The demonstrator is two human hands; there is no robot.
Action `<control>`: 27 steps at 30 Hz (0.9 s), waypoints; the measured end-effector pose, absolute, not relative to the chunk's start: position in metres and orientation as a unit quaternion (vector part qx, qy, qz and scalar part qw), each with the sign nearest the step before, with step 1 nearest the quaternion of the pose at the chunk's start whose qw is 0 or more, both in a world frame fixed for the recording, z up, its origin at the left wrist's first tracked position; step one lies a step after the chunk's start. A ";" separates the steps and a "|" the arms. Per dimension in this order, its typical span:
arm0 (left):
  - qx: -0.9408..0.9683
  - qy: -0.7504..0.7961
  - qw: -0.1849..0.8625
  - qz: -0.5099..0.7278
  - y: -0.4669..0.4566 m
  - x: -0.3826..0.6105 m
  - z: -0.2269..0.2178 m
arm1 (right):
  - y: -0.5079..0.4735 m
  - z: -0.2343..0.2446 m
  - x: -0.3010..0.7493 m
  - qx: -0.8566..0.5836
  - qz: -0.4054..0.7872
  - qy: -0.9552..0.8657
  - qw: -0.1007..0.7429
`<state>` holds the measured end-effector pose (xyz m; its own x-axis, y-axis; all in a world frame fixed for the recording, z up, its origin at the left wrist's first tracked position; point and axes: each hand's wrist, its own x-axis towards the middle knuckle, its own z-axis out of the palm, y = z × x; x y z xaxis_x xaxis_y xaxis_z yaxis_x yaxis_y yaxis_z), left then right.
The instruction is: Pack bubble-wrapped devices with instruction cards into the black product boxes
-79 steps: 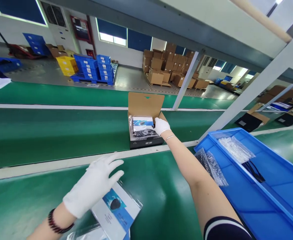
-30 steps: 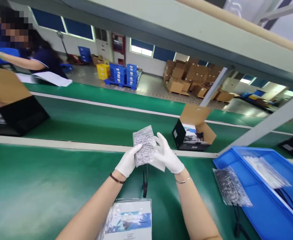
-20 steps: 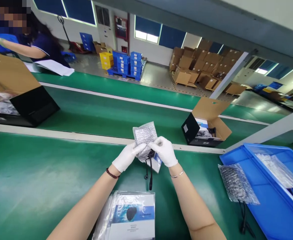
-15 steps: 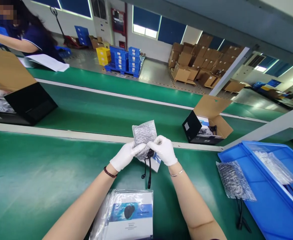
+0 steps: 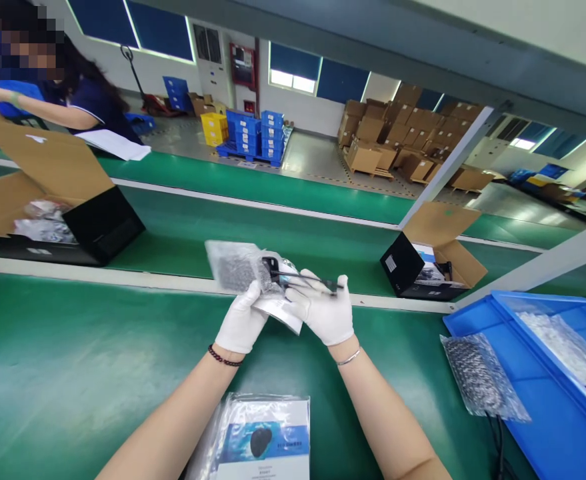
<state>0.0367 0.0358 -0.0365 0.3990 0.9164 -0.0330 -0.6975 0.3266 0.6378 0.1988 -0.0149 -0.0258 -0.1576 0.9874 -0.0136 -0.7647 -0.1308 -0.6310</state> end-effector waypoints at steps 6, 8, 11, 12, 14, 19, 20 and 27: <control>0.510 0.264 0.624 0.530 0.045 0.019 -0.037 | -0.010 -0.027 0.179 -0.304 0.643 -0.265 0.651; 0.619 0.291 0.536 0.494 0.047 0.013 -0.039 | -0.009 -0.028 0.177 -0.395 0.565 -0.284 0.667; 0.709 0.307 0.477 0.420 0.046 0.010 -0.039 | -0.011 -0.030 0.178 -0.525 0.431 -0.363 0.638; 0.723 0.305 0.462 0.413 0.045 0.011 -0.040 | -0.012 -0.031 0.178 -0.560 0.390 -0.394 0.615; 0.745 0.297 0.428 0.417 0.042 0.014 -0.041 | -0.015 -0.033 0.179 -0.604 0.325 -0.447 0.573; 0.742 0.290 0.361 0.484 0.035 0.018 -0.044 | -0.020 -0.035 0.178 -0.613 0.288 -0.527 0.513; 0.738 0.290 0.355 0.496 0.035 0.019 -0.044 | -0.020 -0.035 0.178 -0.605 0.291 -0.540 0.508; 0.718 0.317 0.359 0.506 0.027 0.025 -0.034 | -0.017 -0.039 0.179 -0.553 0.327 -0.543 0.540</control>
